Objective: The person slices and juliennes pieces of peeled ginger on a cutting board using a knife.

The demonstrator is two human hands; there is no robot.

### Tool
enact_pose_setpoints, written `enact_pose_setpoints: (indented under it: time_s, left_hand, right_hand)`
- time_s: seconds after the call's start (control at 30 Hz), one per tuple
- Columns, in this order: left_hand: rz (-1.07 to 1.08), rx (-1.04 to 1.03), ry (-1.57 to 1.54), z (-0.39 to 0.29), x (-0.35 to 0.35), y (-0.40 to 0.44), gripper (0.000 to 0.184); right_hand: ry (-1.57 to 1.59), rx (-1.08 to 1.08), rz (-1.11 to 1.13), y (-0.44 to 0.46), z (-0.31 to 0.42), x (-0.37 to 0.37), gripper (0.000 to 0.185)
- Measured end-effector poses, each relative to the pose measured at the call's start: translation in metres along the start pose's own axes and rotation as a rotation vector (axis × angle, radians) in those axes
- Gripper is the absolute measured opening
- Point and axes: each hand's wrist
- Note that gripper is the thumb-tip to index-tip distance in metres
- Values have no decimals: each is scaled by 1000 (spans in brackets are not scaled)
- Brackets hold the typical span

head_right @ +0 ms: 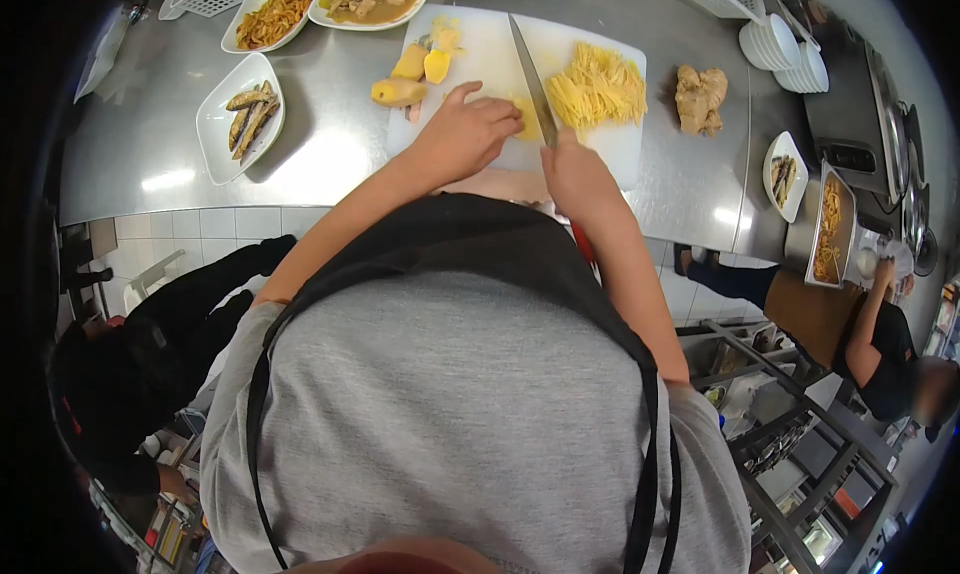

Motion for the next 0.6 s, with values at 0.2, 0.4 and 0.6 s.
enact_pose_setpoints:
  time_s: [0.2, 0.4, 0.6]
  left_hand:
    - [26, 3, 4, 1, -2, 1, 25]
    - [24, -16, -15, 1, 3, 0, 24]
    - [0, -28, 0, 5, 4, -1, 25]
  right_hand:
    - [-109, 148, -229, 35, -25, -24, 27]
    - [-154, 212, -233, 23, -30, -27, 28]
    - [-124, 133, -100, 3, -17, -7, 28]
Point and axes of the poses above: each hand's wrist, its own y-axis towards the middle knuckle, its own x-axis out of the back of the hand, z = x × y, and after that the axes turned 15 degrees about z, right-handed
